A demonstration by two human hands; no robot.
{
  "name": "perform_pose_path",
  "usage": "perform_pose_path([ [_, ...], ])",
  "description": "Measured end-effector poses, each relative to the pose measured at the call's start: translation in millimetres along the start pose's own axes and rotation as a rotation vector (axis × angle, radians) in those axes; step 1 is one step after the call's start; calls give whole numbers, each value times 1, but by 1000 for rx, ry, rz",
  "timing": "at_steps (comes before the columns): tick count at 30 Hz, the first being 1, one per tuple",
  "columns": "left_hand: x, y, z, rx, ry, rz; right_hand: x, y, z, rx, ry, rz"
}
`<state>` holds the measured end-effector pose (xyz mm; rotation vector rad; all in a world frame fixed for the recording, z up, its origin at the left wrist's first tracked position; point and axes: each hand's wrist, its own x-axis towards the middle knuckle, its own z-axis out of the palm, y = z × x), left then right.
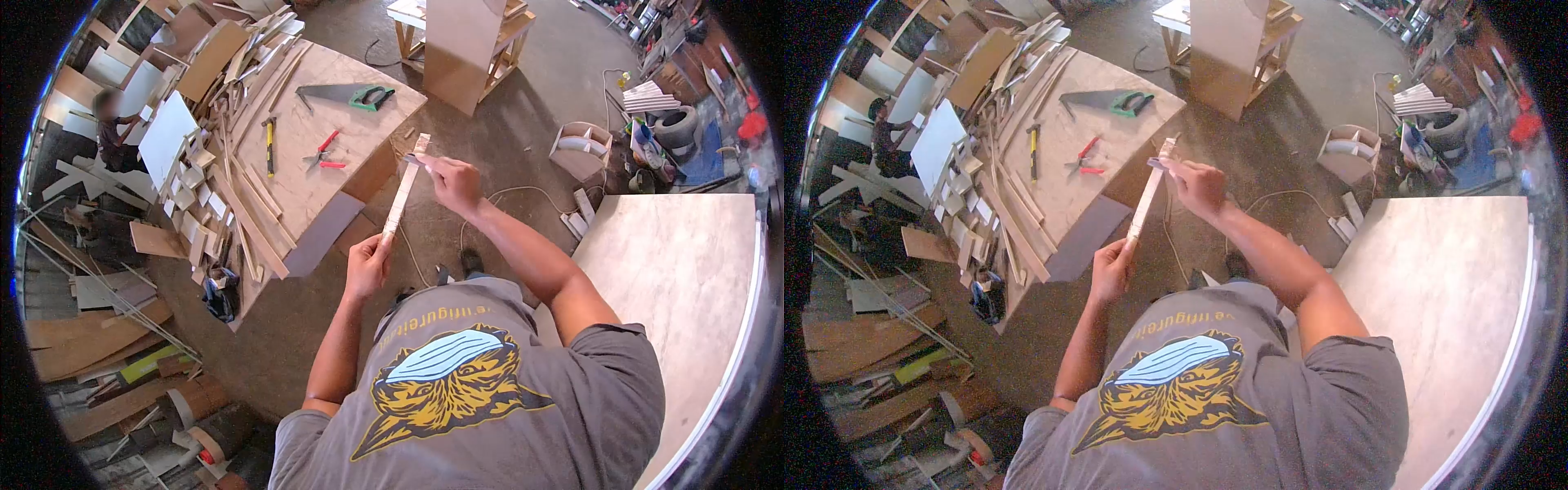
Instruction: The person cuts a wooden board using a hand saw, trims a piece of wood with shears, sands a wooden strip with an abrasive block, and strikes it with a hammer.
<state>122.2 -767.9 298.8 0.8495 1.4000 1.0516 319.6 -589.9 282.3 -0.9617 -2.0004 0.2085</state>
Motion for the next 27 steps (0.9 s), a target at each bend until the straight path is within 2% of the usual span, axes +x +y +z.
perform_pose_path([
  [1, 3, -7, 0, 27, 3, 21, -6, -11, 1, 48, -32, -13],
  [4, 4, -8, -8, 24, -30, 30, -28, -38, -11, 68, -306, -303],
  [5, 2, -9, -10, 2, -50, 17, -17, -28, -15, 97, -278, -261],
  [8, 0, -7, -14, 22, -103, -9, 13, 21, 4, 130, 108, -10],
  [11, -1, -18, -18, 10, -135, -3, 26, 19, 10, 359, 232, 335],
  [14, -4, -21, -21, 7, -178, 7, 19, 32, 13, 462, -93, 522],
  [17, -6, -34, -30, 37, -175, -40, 28, 10, -3, 827, -191, 797],
  [20, -10, -17, -36, 22, -256, -151, 25, -3, -5, 848, -209, 746],
  [23, 3, 2, -37, 14, -312, -164, 18, -23, 1, 802, -234, 738],
  [26, 18, 25, -15, 17, -131, -47, 20, -54, -7, 741, -343, 686],
  [27, 20, 39, -6, 108, -109, -2, 21, -62, -8, 681, -339, 627],
])
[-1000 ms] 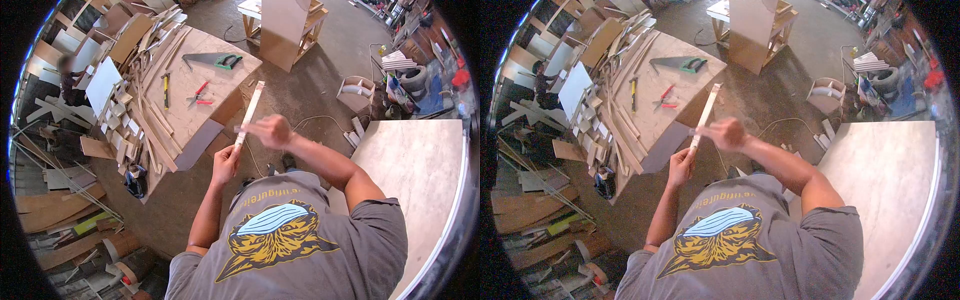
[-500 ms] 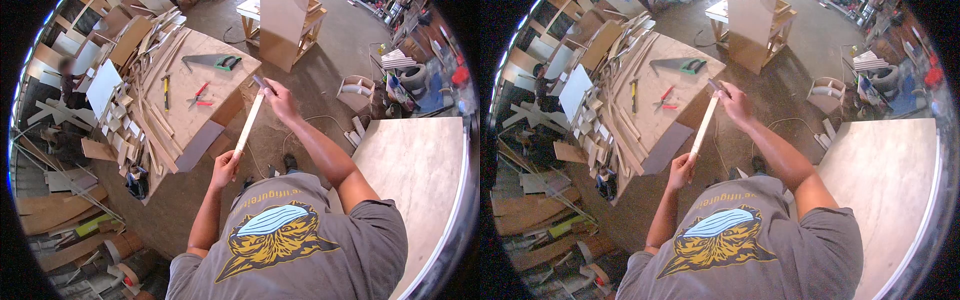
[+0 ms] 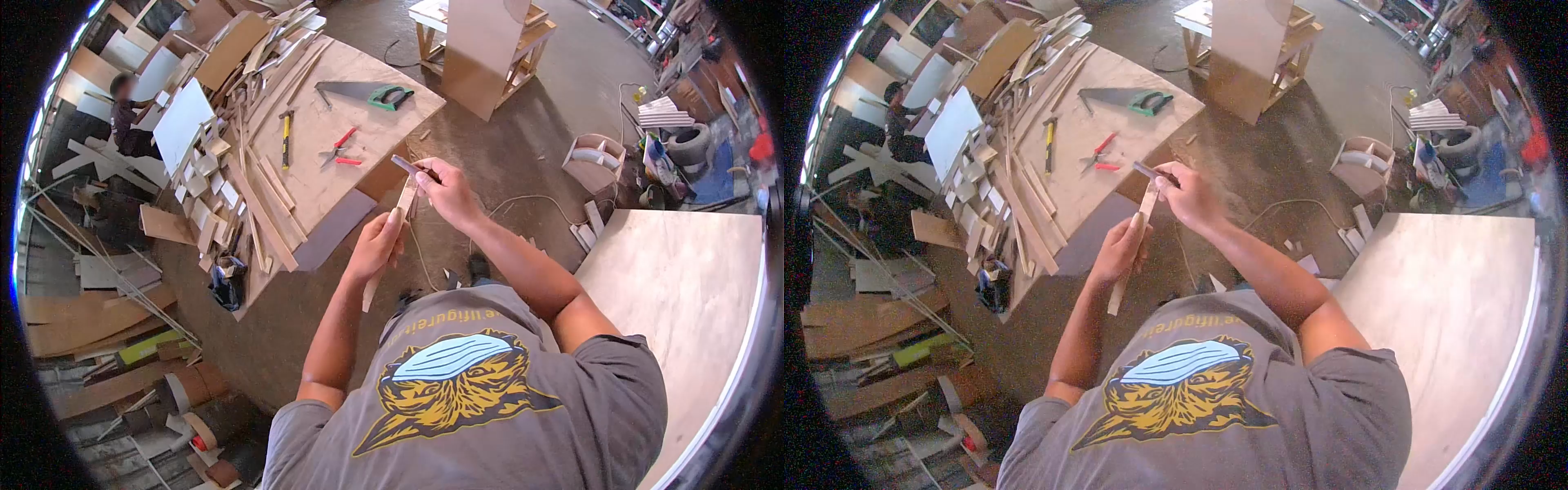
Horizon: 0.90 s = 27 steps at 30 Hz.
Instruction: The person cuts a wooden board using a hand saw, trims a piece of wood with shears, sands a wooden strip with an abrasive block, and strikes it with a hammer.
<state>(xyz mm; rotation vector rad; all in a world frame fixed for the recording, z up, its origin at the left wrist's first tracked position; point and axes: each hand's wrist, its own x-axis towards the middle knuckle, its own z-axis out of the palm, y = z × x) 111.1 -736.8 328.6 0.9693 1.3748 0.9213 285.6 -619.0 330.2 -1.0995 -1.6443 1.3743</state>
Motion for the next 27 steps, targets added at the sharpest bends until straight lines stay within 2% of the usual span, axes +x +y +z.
perform_pose_path([
  [3, 14, -7, -3, 0, 11, -2, -1, -8, 3, -24, 222, -175],
  [6, 13, -7, 1, 2, 37, -51, 7, 14, 1, -268, 337, -786],
  [9, 15, -15, 1, -124, 57, 2, -25, 27, -4, -586, -44, -827],
  [13, 17, -13, 6, -41, 66, -65, 4, 24, -11, -395, 351, -786],
  [17, 16, -9, 3, -95, 9, -116, -6, 29, -16, -545, 66, -922],
  [20, 16, -9, 3, -249, -33, -167, -3, 18, -10, -377, 227, -850],
  [23, 18, -15, -2, -379, -81, -206, -9, 22, -14, -603, 68, -975],
  [24, 20, -17, -4, -416, -104, -218, 3, 27, -13, -603, 183, -918],
  [27, 22, -21, -7, -522, -165, -245, 7, 37, -6, -508, 242, -893],
])
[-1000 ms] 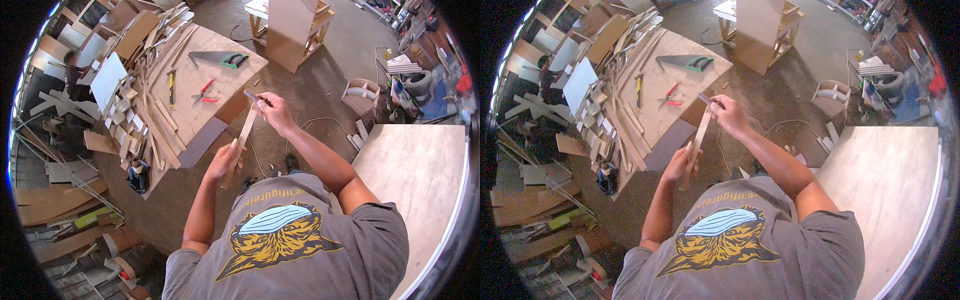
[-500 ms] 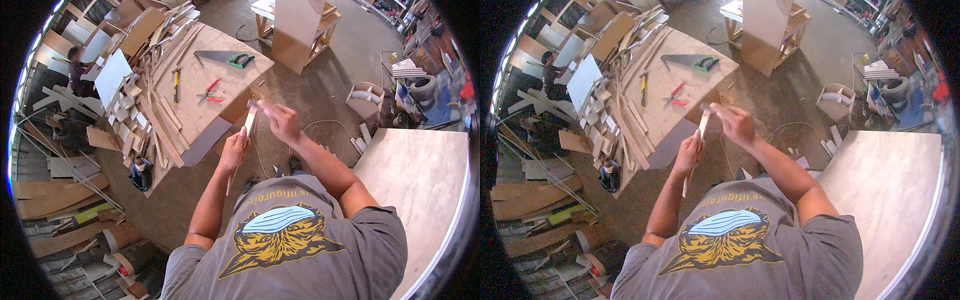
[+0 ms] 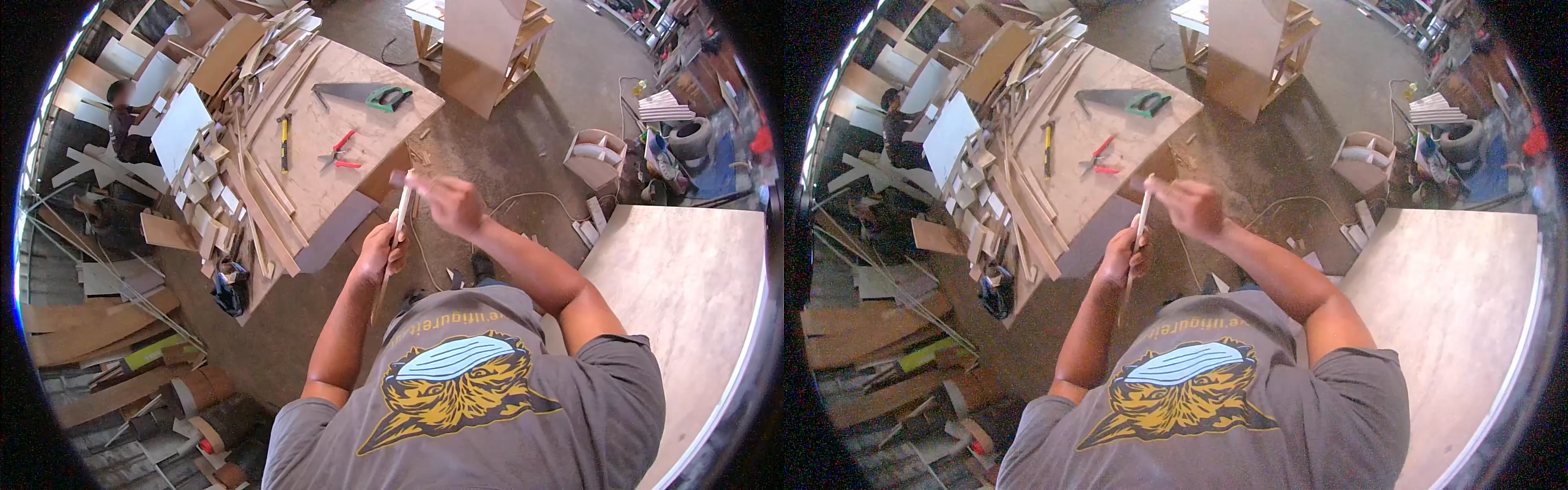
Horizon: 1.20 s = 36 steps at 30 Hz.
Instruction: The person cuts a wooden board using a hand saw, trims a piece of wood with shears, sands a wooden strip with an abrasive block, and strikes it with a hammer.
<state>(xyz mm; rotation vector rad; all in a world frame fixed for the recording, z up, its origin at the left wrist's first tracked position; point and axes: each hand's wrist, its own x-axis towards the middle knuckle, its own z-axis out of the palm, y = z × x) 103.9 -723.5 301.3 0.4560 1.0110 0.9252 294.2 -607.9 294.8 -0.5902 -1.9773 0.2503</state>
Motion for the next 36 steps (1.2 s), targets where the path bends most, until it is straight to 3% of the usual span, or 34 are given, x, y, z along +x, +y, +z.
perform_pose_path([
  [1, -1, 0, 0, 17, 15, -4, 10, -18, -20, -45, -185, -49],
  [4, -3, 0, 2, 61, 21, -9, 16, 2, -13, -54, 2, 154],
  [8, -12, -1, 4, 77, -6, 3, 12, 5, -14, -74, -65, 58],
  [11, -15, 1, 5, 80, 54, 22, 24, 20, -15, 25, 190, 156],
  [14, -13, 0, 6, 109, 74, 49, 7, 3, -10, 42, 30, 2],
  [17, -7, -5, 1, 190, 106, 65, -19, -27, -13, -31, -352, -153],
  [20, -6, -4, -1, 169, 88, 54, -3, -2, -1, -54, -8, 43],
  [23, -8, -7, 0, 181, 114, 46, -9, -16, -5, -55, -184, -114],
  [26, -11, -1, 0, 223, 83, 36, 5, -10, -15, -103, -124, -93],
  [27, -13, -1, 0, 226, 58, 30, 11, -5, -15, -74, -22, 75],
  [30, -17, 1, 2, 278, 1, 65, -1, -13, 0, 56, 62, 98],
  [31, -19, 1, 0, 299, 4, 81, -2, -7, -20, -91, -253, 136],
  [34, -21, -10, -8, 384, 36, 189, 12, 18, -32, -88, 29, 237],
  [35, -19, -14, -11, 435, 62, 262, 18, 15, -41, -23, 60, 371],
  [36, -17, -18, -14, 484, 90, 334, 20, 14, -45, 1, 71, 354],
])
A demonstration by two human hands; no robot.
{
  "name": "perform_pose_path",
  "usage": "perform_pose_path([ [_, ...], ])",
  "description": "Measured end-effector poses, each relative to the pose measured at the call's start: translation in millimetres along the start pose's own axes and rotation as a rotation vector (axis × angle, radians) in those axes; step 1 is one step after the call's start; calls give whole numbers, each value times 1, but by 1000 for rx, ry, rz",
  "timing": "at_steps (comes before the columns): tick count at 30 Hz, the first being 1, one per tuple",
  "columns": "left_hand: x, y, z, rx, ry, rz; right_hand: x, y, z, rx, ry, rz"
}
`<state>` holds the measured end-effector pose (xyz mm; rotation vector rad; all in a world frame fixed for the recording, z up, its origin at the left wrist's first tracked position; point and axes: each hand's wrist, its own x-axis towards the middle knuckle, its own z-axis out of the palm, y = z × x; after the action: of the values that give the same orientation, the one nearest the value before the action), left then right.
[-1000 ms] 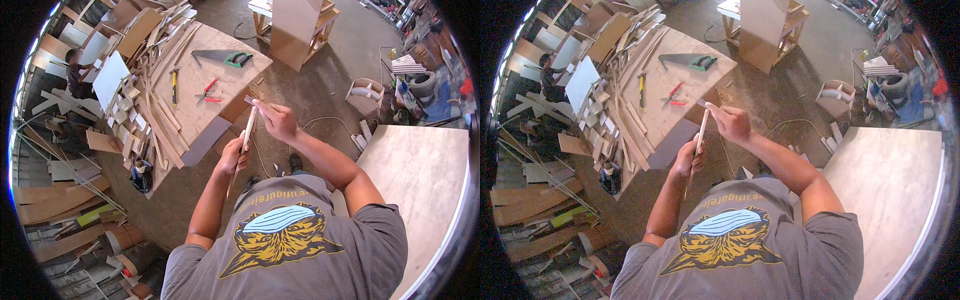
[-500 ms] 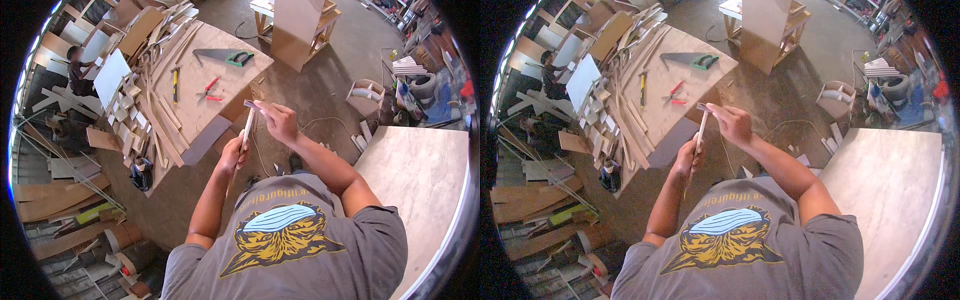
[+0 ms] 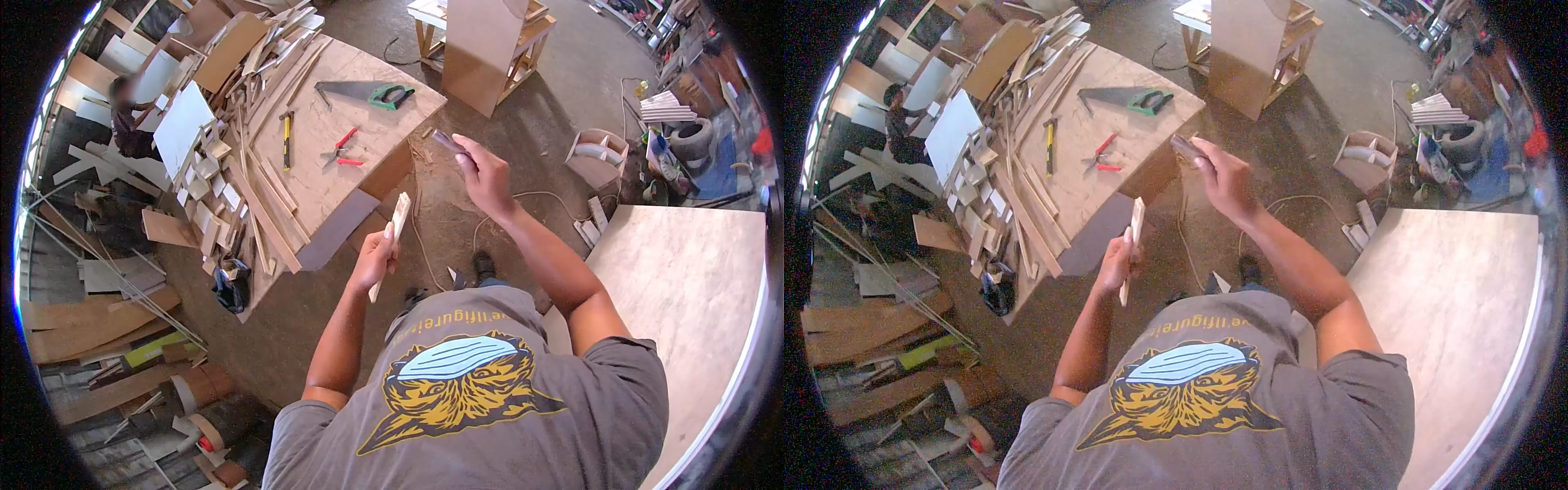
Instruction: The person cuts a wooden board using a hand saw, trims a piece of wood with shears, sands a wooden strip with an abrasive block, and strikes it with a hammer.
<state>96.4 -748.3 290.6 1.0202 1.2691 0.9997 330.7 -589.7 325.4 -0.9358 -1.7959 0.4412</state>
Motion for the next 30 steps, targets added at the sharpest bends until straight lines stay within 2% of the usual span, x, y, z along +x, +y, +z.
perform_pose_path([
  [3, 2, -10, 1, 10, 79, 101, -4, -9, -3, 92, -11, -19],
  [10, 15, -16, -7, -303, -265, 225, -13, -63, -9, 221, -170, 74],
  [14, 17, -13, -3, -430, -314, 157, -14, -75, -2, 310, -162, 36],
  [17, 15, -12, -3, -452, -344, 130, -15, -81, 0, 295, -211, 91],
  [20, 15, -6, 2, -505, -283, 65, -15, -86, 10, 334, -193, 57],
  [24, 7, -10, -5, -369, -62, 162, -26, -94, 55, 519, -258, 161],
  [27, -4, -14, -27, -345, 70, 235, -29, -104, 88, 543, -339, 207],
  [29, -19, -21, -47, -295, 191, 219, -37, -110, 118, 614, -438, 330],
  [30, -28, -24, -56, -269, 252, 206, -39, -114, 130, 547, -478, 330],
])
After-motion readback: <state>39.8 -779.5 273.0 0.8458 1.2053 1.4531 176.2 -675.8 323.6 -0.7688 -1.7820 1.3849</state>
